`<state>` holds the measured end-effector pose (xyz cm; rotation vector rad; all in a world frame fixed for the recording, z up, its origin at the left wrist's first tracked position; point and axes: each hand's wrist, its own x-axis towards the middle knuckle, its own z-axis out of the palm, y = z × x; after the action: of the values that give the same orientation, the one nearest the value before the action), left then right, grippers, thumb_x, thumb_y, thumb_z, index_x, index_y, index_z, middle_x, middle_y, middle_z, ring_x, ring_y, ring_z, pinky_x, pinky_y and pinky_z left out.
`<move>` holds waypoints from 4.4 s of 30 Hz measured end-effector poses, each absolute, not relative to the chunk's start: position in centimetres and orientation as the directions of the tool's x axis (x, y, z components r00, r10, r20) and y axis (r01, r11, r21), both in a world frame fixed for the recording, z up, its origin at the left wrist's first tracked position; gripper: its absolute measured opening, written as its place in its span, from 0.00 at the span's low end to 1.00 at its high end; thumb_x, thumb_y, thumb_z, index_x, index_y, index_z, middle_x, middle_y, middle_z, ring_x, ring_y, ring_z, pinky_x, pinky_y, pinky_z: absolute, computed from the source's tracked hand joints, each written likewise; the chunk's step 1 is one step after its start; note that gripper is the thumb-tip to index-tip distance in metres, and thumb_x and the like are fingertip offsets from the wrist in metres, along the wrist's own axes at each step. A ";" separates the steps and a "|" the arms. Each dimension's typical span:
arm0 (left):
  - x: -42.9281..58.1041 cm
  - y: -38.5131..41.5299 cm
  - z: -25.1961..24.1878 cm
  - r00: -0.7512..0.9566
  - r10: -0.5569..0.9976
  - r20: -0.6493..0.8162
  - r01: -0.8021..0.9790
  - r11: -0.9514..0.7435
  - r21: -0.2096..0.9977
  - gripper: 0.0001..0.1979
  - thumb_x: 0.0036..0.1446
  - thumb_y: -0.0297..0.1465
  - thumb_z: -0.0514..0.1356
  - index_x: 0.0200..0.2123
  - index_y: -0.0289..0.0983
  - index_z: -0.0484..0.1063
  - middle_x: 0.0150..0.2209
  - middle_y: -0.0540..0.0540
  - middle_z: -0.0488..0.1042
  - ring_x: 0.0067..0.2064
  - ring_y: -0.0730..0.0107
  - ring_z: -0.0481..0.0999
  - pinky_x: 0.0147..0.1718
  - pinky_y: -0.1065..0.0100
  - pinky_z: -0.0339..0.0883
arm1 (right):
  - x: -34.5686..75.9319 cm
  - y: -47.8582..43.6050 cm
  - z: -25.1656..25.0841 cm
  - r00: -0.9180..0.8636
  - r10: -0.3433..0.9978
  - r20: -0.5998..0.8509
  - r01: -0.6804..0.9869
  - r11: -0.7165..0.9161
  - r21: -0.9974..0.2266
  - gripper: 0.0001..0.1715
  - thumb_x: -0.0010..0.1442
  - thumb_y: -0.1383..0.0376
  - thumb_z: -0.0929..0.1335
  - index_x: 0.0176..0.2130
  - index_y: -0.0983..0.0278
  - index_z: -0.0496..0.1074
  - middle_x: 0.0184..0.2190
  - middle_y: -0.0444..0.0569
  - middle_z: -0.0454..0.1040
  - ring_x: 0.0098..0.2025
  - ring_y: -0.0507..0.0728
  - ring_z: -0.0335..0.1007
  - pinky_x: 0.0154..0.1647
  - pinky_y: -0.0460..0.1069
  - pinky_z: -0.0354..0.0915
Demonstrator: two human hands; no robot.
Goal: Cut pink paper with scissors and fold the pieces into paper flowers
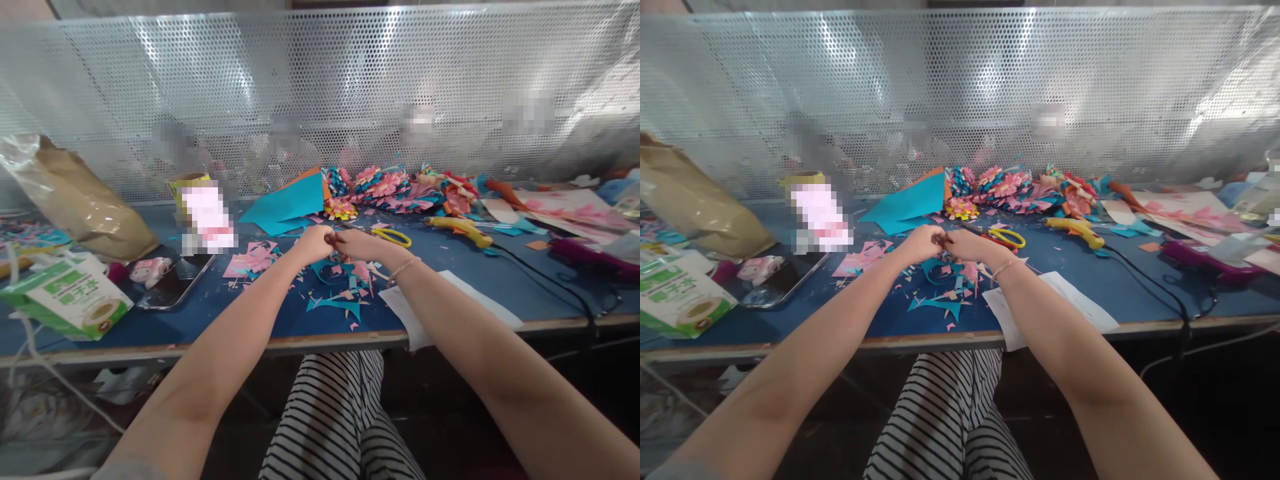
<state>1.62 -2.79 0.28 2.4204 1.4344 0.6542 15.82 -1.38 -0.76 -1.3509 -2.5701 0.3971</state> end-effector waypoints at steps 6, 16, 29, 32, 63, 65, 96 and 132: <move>1.5 -2.7 0.2 0.421 0.870 0.256 0.762 -0.492 0.421 0.16 0.38 0.20 0.53 0.33 0.31 0.73 0.31 0.45 0.75 0.34 0.68 0.73 0.34 0.70 0.64 | 15.8 -1.3 -0.8 -0.570 0.819 0.061 0.773 0.560 -0.299 0.13 0.60 0.67 0.55 0.34 0.68 0.65 0.31 0.54 0.73 0.24 0.50 0.68 0.25 0.43 0.57; 1.4 -2.6 -0.1 0.435 0.863 0.256 0.790 -0.503 0.351 0.15 0.38 0.21 0.54 0.32 0.33 0.73 0.33 0.44 0.76 0.36 0.66 0.73 0.35 0.70 0.64 | 15.9 -1.1 -1.1 -0.576 0.817 0.019 0.747 0.536 -0.393 0.17 0.61 0.62 0.54 0.34 0.69 0.66 0.33 0.56 0.74 0.24 0.50 0.69 0.22 0.42 0.59; 1.4 -2.5 -0.1 0.442 0.867 0.231 0.792 -0.498 0.353 0.17 0.38 0.20 0.54 0.34 0.33 0.74 0.34 0.44 0.76 0.36 0.67 0.73 0.35 0.71 0.64 | 15.9 -1.1 -1.3 -0.590 0.807 0.012 0.719 0.533 -0.447 0.18 0.61 0.60 0.54 0.31 0.67 0.65 0.27 0.53 0.73 0.23 0.51 0.68 0.23 0.44 0.61; 1.4 -2.4 -0.1 0.443 0.865 0.233 0.792 -0.500 0.350 0.16 0.38 0.21 0.54 0.33 0.34 0.74 0.34 0.44 0.76 0.37 0.66 0.73 0.35 0.71 0.64 | 15.9 -1.1 -1.3 -0.586 0.810 0.010 0.727 0.531 -0.436 0.18 0.61 0.60 0.54 0.32 0.67 0.65 0.28 0.53 0.74 0.23 0.51 0.68 0.24 0.44 0.61; 1.3 -2.4 -0.1 0.439 0.868 0.233 0.789 -0.496 0.363 0.16 0.38 0.21 0.54 0.33 0.34 0.73 0.32 0.45 0.75 0.36 0.66 0.73 0.34 0.71 0.64 | 15.9 -1.7 -0.6 -0.583 0.812 0.035 0.744 0.551 -0.379 0.14 0.60 0.65 0.56 0.38 0.68 0.66 0.37 0.55 0.73 0.30 0.51 0.70 0.26 0.42 0.61; 1.3 -2.3 -0.2 0.440 0.866 0.238 0.786 -0.499 0.364 0.16 0.38 0.21 0.54 0.32 0.34 0.73 0.32 0.45 0.75 0.36 0.66 0.73 0.34 0.71 0.64 | 15.9 -1.7 -0.7 -0.573 0.819 0.022 0.743 0.531 -0.407 0.14 0.60 0.64 0.56 0.38 0.68 0.65 0.38 0.56 0.73 0.29 0.51 0.70 0.25 0.42 0.61; 1.2 -2.3 -0.4 0.484 0.813 0.325 0.732 -0.579 0.358 0.16 0.37 0.20 0.52 0.31 0.32 0.73 0.31 0.43 0.76 0.34 0.67 0.73 0.32 0.71 0.64 | 15.9 -1.0 -1.7 -0.569 0.822 0.003 0.677 0.471 -0.566 0.16 0.62 0.59 0.54 0.33 0.66 0.62 0.30 0.53 0.73 0.20 0.49 0.66 0.21 0.43 0.61; 2.0 -4.3 0.3 0.572 0.816 0.088 0.800 -0.578 0.161 0.10 0.43 0.26 0.58 0.32 0.31 0.74 0.32 0.37 0.75 0.34 0.60 0.74 0.32 0.67 0.63 | 15.7 -1.8 -1.6 -0.580 0.814 0.029 0.700 0.516 -0.493 0.06 0.50 0.69 0.61 0.23 0.66 0.63 0.20 0.47 0.68 0.21 0.50 0.61 0.22 0.44 0.55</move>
<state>1.98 -4.25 0.29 2.6927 1.3885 0.2317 15.69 -1.81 -1.61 -1.2781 -2.5022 0.6406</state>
